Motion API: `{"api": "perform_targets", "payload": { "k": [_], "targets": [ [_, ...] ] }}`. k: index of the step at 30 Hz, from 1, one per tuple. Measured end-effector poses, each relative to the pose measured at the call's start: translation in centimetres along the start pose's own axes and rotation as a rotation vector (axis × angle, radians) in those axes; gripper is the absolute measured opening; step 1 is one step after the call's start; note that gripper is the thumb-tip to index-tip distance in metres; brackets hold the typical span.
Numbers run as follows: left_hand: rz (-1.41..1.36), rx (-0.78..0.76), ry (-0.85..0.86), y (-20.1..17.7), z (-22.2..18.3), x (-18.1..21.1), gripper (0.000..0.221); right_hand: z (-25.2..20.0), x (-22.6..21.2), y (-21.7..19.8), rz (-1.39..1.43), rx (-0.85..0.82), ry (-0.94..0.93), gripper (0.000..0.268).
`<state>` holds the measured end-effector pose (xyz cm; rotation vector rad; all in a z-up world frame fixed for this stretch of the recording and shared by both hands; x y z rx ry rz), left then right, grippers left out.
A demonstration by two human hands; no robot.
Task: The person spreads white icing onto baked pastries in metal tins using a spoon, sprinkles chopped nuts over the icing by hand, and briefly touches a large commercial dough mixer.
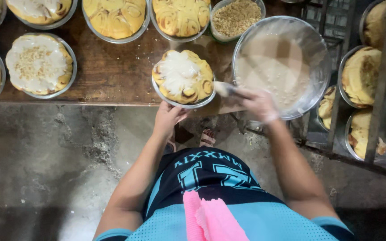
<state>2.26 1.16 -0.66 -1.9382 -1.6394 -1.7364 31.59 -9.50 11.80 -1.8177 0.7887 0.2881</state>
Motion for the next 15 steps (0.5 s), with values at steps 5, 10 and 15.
{"api": "perform_targets", "payload": {
  "k": [5,10,15],
  "targets": [
    [-0.023,-0.046,0.085,3.1,-0.8,1.6,0.031,1.1,-11.7,1.8,-0.861,0.091,-0.083,0.017],
    [0.074,-0.016,0.103,2.7,-1.4,3.0,0.033,-0.6,-13.5,-0.3,-0.699,0.066,-0.3,0.02],
    [0.098,-0.051,0.108,3.1,-1.2,2.6,0.031,1.8,-13.6,-1.3,-0.786,0.111,-0.223,0.031]
  ]
}}
Point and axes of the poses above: each hand's wrist, its own z-axis towards the middle knuckle, its own y-axis out of the palm, x = y × z, the point moved 1 cm from there along z, towards the middle knuckle, and after that the axes turned 14 degrees about -x, right-handed, at the moved point
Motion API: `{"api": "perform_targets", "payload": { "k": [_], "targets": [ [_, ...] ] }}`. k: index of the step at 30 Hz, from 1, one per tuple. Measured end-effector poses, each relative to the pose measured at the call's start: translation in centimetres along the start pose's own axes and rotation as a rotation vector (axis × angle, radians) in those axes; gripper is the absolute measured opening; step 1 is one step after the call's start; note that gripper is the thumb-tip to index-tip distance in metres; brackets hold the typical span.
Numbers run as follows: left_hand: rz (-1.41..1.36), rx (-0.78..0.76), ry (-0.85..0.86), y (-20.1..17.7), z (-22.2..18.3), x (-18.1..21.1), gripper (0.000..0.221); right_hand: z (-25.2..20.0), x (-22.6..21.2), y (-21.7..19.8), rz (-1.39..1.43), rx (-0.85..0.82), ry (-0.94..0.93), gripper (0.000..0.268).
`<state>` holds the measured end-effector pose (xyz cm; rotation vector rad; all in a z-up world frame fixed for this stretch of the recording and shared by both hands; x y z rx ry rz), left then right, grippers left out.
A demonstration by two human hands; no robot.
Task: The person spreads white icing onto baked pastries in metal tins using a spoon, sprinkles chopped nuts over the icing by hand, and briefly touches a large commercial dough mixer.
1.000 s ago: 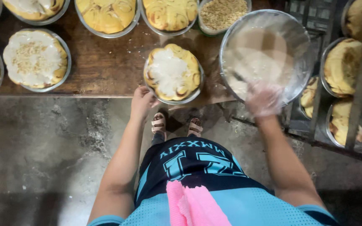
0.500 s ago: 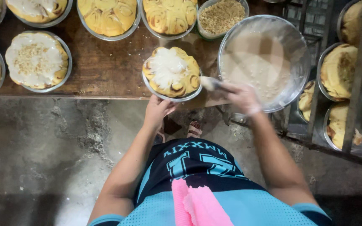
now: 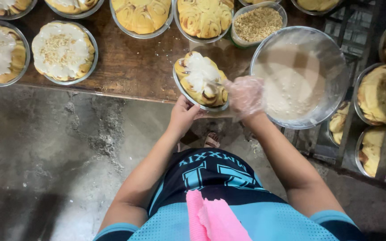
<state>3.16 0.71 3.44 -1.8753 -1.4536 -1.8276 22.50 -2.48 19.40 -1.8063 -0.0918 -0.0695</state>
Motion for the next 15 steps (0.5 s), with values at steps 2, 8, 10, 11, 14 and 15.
{"api": "perform_targets", "payload": {
  "k": [2,8,10,11,14,15],
  "targets": [
    [0.011,-0.012,0.045,0.2,0.6,0.0,0.031,0.2,-1.0,0.3,-0.081,-0.116,0.031,0.016],
    [-0.121,-0.027,0.049,-0.4,0.4,0.0,0.03,-3.8,-1.1,1.2,-0.072,0.123,-0.172,0.035],
    [-0.148,-0.035,0.05,-0.4,0.5,0.6,0.03,-2.9,0.4,1.8,0.087,0.078,-0.106,0.036],
    [-0.165,-0.041,0.051,-0.2,0.6,0.8,0.031,-2.0,0.9,2.3,0.166,0.056,-0.074,0.043],
    [-0.237,-0.015,0.05,0.9,-0.2,1.0,0.03,-0.9,0.0,4.4,-0.027,0.246,0.058,0.009],
    [-0.26,-0.005,0.057,1.2,-0.1,1.3,0.03,-1.2,-0.6,5.3,0.001,0.2,0.07,0.011]
  ]
}}
Point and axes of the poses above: each hand's wrist, its own z-axis towards the middle knuckle, its own y-axis out of the palm, x = y × z, the point moved 1 cm from there along z, towards the middle knuckle, and after that the axes turned 14 degrees about -x, right-handed, at the moved point
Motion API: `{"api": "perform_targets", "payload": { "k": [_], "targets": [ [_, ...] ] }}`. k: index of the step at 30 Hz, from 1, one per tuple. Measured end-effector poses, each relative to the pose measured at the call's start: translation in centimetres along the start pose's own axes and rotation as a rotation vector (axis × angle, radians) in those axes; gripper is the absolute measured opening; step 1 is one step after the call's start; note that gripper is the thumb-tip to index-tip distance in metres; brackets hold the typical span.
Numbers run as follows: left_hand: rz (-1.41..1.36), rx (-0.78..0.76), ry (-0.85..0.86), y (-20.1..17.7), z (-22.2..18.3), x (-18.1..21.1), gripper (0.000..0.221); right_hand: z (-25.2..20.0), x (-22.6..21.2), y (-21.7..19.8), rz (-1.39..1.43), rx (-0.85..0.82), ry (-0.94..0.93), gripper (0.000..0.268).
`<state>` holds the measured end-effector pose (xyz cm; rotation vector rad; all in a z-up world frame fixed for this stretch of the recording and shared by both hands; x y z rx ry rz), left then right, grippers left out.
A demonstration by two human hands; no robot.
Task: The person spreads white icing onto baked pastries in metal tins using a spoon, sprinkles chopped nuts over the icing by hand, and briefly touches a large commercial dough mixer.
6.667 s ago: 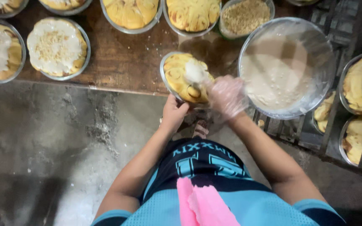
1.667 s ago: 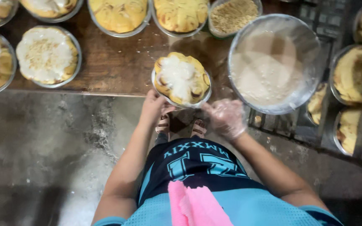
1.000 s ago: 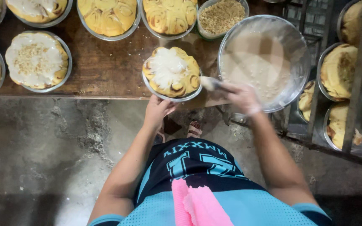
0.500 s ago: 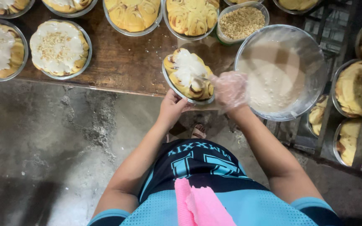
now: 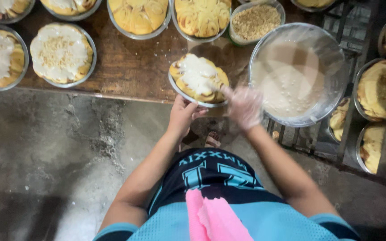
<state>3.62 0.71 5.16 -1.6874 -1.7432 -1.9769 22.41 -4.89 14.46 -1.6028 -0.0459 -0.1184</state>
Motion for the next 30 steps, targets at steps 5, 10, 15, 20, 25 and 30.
{"api": "perform_targets", "payload": {
  "k": [5,10,15,20,25,30],
  "targets": [
    [0.143,0.025,-0.144,-2.8,0.2,2.8,0.043,-6.7,1.4,3.4,0.172,0.038,0.049,0.013],
    [0.281,0.124,-0.438,-11.6,2.5,3.3,0.04,-10.1,14.5,9.2,0.208,-0.432,0.565,0.023],
    [0.406,0.166,-0.376,-15.2,2.5,-2.9,0.035,-10.1,19.7,16.6,0.554,-0.829,0.472,0.032],
    [0.191,0.101,-0.265,-11.1,1.2,-6.1,0.031,-8.5,16.6,10.4,1.549,-0.471,0.476,0.039],
    [0.153,0.049,-0.117,-4.9,1.2,-3.7,0.027,-0.8,4.2,1.1,0.562,-0.367,0.179,0.035],
    [0.138,0.056,-0.03,-1.8,0.9,-0.9,0.034,0.3,-0.4,-2.6,0.033,-0.172,-0.081,0.022]
  ]
}}
Point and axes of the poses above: each hand's wrist, its own z-axis towards the middle knuckle, its own y-axis out of the palm, x = y × z, the point moved 1 cm from there along z, towards the middle knuckle, and after that the axes turned 14 degrees about -x, right-handed, at the moved point
